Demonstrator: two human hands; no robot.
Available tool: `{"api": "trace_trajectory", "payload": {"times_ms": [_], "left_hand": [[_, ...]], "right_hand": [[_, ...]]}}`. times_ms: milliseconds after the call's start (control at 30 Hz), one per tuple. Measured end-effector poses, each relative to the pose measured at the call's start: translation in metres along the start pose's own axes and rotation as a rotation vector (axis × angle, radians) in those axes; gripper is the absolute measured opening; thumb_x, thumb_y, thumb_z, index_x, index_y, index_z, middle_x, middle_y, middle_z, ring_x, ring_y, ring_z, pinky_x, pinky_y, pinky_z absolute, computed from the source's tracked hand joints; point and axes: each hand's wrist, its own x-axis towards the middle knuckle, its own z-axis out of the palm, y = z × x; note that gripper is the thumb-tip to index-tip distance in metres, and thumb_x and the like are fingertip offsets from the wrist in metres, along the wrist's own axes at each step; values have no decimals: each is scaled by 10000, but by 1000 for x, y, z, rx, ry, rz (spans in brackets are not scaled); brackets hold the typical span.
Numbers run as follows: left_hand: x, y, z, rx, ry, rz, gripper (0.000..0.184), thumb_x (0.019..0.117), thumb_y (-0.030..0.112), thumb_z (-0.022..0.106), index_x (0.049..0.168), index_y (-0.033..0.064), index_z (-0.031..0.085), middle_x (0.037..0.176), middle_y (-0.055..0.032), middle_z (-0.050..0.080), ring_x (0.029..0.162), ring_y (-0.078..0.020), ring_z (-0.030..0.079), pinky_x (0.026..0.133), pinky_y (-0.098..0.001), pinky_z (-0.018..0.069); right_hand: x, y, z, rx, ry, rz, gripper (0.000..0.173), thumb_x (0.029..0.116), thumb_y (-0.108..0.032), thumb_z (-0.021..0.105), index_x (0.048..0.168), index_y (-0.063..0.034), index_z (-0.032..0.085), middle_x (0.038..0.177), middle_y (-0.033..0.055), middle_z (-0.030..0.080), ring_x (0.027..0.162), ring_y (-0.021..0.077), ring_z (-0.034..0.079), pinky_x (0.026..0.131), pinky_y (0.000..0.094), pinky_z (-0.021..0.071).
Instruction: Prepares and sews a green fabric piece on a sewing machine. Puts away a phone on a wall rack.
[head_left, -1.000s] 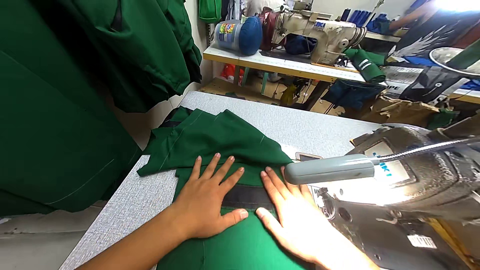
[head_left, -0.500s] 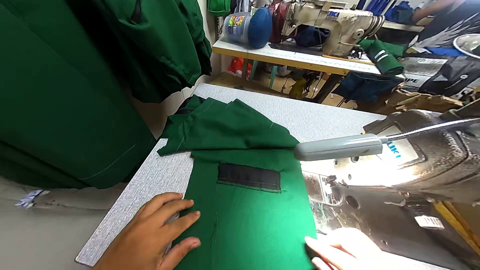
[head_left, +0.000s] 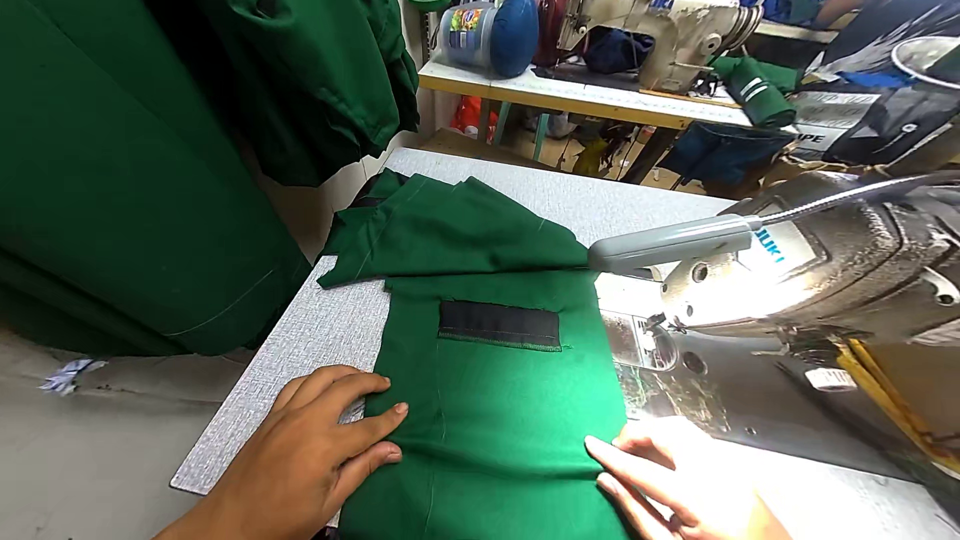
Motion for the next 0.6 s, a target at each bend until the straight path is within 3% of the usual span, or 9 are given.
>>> {"api": "trace_trajectory", "payload": {"times_ms": [167,300,367,433,467,533,600], "left_hand": [[16,3,-6,7,-22,21,350,1022,460,488,998,273,783,1196,-41,708,1130,-279,647,870,-461,553],[43,3,-27,-12,-30,44,324,1002,384,497,897,200,743,1095,-3,738,1011,-182,702,831,-356,587],[59,1,-38,9,-4,71,294,988,342,492,877,198,723,942,39,738,886,-119,718,746,-317,603],[78,-2,-47,45,29,98,220,938,277,502,850,197,688,763,67,659,706,-85,667,605,-293,571],[89,-4,-53,59,34,108,184,922,255,514,851,194,673,737,70,628,670,-82,646,569,-290,558],[111,-8,-66,80,43,122,152,919,224,550,909,164,689,789,41,655,701,-114,672,591,-330,584],[130,-9,-84,134,101,126,225,963,209,545,1037,99,726,923,-40,719,812,-187,714,699,-395,606]], "right_hand": [[10,-3,-9,-70,38,-55,152,960,-194,689,1056,-169,805,1028,88,743,1001,244,672,890,392,520],[24,-4,-26,-233,146,-114,160,1016,-198,590,1031,-158,745,1137,62,755,1114,217,689,961,412,525],[35,-6,-36,-332,226,-150,200,1029,-179,529,1019,-135,724,1042,55,766,1007,202,701,899,374,528],[50,-10,-47,-418,278,-193,178,999,-129,497,968,-136,672,916,36,732,872,193,688,795,342,546],[57,-13,-54,-447,295,-209,159,991,-118,501,956,-137,654,877,34,716,829,195,686,749,343,554],[69,-18,-66,-526,350,-242,117,986,-119,500,953,-129,612,788,43,634,719,225,631,633,376,507],[79,-22,-76,-589,422,-255,142,988,-121,508,1039,-88,637,791,93,612,696,281,612,604,421,490]]}}
